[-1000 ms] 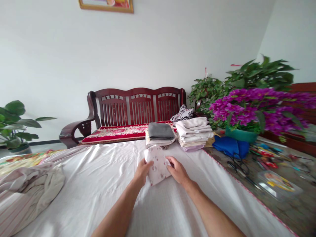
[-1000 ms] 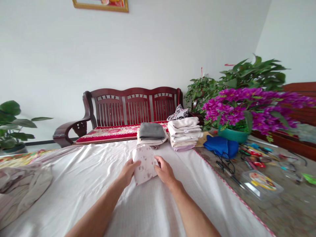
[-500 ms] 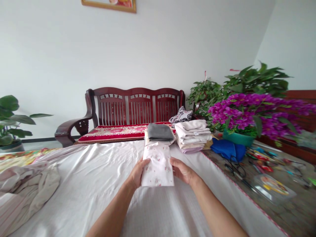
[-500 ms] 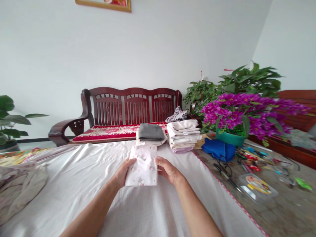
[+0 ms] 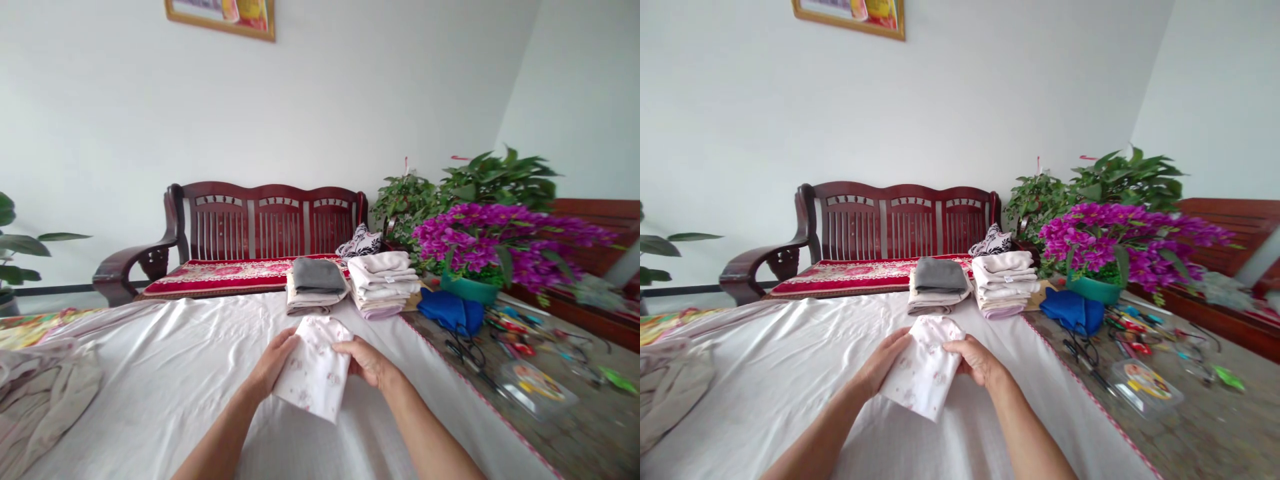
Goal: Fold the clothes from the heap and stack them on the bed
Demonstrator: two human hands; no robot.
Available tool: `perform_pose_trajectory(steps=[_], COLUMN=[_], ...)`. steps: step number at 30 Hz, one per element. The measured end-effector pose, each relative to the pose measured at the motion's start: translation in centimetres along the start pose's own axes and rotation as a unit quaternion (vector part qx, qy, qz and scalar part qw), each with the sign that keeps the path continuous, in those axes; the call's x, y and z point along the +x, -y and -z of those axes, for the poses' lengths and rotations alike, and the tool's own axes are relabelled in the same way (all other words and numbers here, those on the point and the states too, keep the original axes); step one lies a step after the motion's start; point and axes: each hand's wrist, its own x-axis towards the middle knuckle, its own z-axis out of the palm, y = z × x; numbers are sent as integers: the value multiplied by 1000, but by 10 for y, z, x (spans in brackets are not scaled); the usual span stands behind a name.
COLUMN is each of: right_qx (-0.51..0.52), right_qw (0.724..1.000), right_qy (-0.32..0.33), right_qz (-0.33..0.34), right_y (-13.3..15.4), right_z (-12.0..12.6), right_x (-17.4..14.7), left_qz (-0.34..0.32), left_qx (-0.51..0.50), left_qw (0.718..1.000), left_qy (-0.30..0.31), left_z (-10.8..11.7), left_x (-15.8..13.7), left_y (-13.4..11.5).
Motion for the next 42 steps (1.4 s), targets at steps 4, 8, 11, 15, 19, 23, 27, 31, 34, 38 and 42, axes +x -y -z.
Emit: perform_pose_trajectory(steps=[4, 8, 11, 15, 19, 23, 27, 31, 34, 38, 42], right_qx=[39, 104, 139, 148, 93, 84, 83, 59, 25, -39, -192], right_qw=[994, 961, 920, 875, 864, 873, 879, 889, 885, 842, 754], right_qy=[-44, -148, -200, -299, -425, -420, -395, -386, -416, -490, -562], right_qz=[90, 209, 307, 350, 254, 233, 253, 237, 209, 223, 281], right_y=[32, 97, 154, 201, 196, 192, 212, 214, 203, 200, 207], right_z=[18, 37, 54, 86, 121, 142, 148, 147, 147, 146, 137], right_x=[-4, -2, 9, 33, 51, 57, 64, 74, 78, 75, 67], left_qz=[-53, -127, -156, -168, -172, -161, -153, -153, -154, -153, -154], left_qx=[154, 392, 466, 477, 476, 481, 490, 486, 482, 484, 490], left_qw=[977, 902, 867, 860, 860, 860, 856, 858, 860, 859, 855], left_qy=[-137, -129, -84, -67, -65, -64, -67, -67, -67, -68, -66], left_z=[16, 19, 15, 14, 17, 16, 13, 13, 14, 14, 12], left_x=[14, 19, 16, 14, 17, 18, 17, 18, 19, 18, 17], left_y=[26, 42, 43, 42, 45, 45, 41, 42, 43, 43, 41])
